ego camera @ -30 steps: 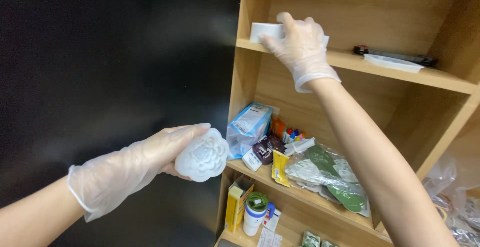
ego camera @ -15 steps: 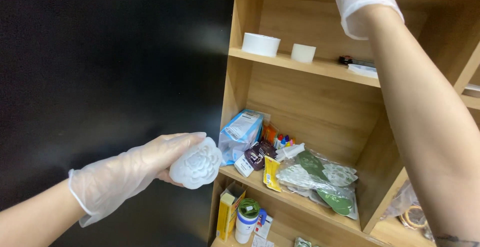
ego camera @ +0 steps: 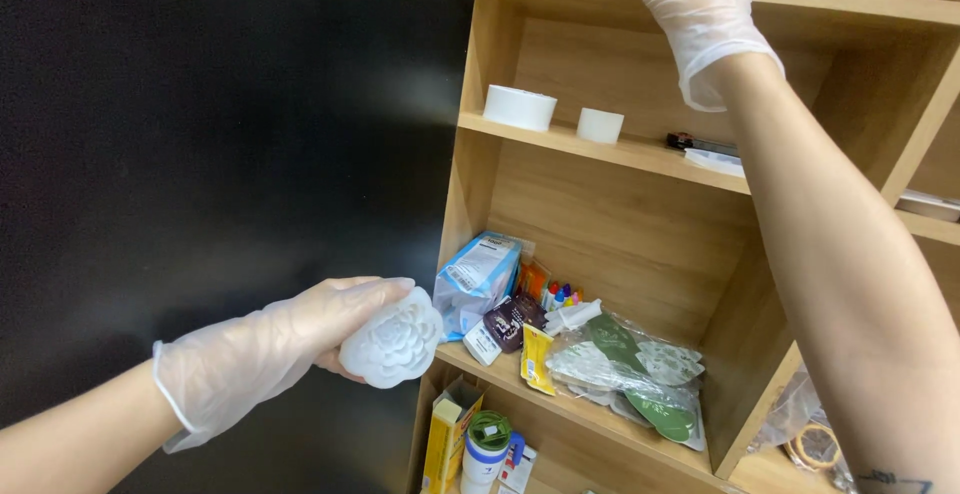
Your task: Placing decorative wax pieces into small plastic packaging bags in a workshop.
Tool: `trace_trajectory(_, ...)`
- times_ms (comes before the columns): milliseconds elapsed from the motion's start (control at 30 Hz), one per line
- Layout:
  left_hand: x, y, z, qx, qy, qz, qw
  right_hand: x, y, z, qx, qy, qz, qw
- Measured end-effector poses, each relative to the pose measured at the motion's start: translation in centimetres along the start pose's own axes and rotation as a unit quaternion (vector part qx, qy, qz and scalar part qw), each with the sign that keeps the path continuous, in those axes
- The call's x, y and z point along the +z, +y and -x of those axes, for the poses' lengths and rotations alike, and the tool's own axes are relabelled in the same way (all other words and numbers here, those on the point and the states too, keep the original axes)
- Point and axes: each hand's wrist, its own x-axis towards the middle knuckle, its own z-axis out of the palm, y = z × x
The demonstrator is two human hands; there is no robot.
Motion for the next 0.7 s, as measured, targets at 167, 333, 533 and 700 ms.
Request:
trace_trajectory(167, 0.0, -0.1, 0.4, 0.013, 0.000, 0.012, 1.000, 1.1, 1.3, 0.2, -0.029, 0.021, -0.082, 0.996)
trace_trajectory(333, 0.0, -0.1, 0.4, 0.022, 0.000, -0.004, 1.000, 3.2, 5.3, 1.0, -0.233, 0.115, -0.023, 0.965)
trace_trajectory(533, 0.2, -0.9, -1.6, 0.024, -0.006, 0.017, 1.000, 3.9, 6.1, 1.7, -0.198, 0.112, -0.068, 0.971)
trace_trajectory(700, 0.1, -1.0, -1.5, 0.025, -0.004, 0.006, 1.000, 4.2, 5.0, 1.2, -0.239, 0.158, -0.013, 0.958)
